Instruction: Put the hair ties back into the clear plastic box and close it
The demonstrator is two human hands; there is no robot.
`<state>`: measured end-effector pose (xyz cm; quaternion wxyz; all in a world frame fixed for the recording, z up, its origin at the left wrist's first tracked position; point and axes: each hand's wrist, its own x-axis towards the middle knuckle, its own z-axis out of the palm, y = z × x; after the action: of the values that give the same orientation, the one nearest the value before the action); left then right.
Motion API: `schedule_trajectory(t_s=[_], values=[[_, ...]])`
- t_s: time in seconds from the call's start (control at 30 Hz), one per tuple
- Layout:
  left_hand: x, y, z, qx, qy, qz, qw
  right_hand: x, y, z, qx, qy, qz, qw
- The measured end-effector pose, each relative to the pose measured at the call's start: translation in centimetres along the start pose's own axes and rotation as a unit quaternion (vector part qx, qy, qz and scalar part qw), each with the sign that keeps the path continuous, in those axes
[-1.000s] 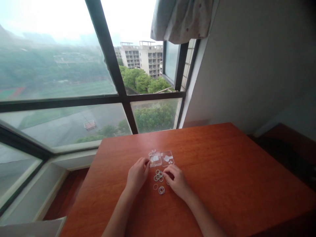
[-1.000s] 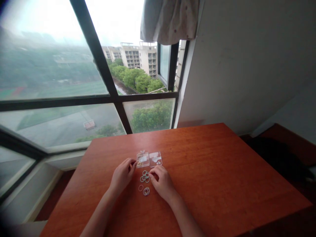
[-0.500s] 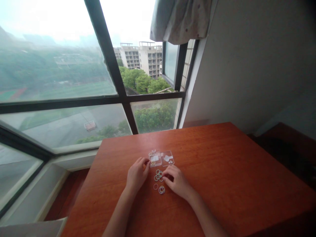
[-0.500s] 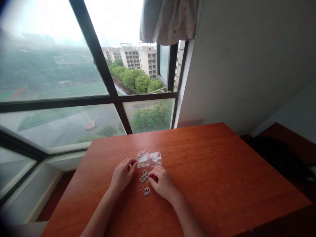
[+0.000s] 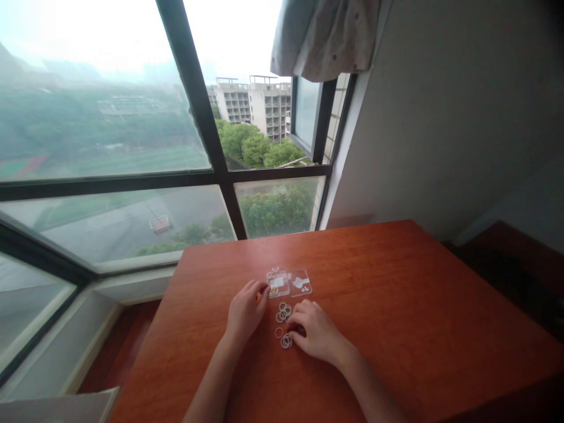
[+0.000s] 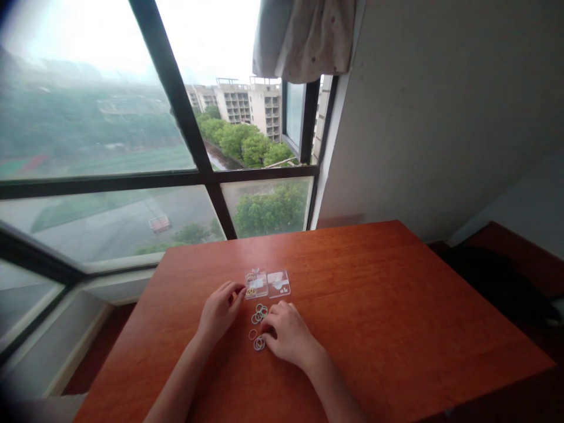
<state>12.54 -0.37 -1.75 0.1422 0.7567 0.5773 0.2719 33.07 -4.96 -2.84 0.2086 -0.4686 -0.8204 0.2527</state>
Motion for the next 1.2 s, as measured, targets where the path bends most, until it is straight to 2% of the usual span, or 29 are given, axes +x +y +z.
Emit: schedule_trajectory(t_s=[0.57, 0.97, 1.2], values=[[0.0, 0.0, 0.1, -0.007, -0.007, 0.009, 1.0, 1.0, -0.9, 0.4, -0.142, -0.022, -0.007, 0.99], [0.0, 0.1, 0.2, -0.017, -0.013, 0.018, 1.0, 0.6, -0.6, 0.2, -0.111, -0.009, -0.001, 0.994], [0.0, 0.1, 0.2, -0.024, -0.014, 0.019, 0.999, 0.9, -0.8, 0.8, -0.148, -0.006, -0.002, 0.989]])
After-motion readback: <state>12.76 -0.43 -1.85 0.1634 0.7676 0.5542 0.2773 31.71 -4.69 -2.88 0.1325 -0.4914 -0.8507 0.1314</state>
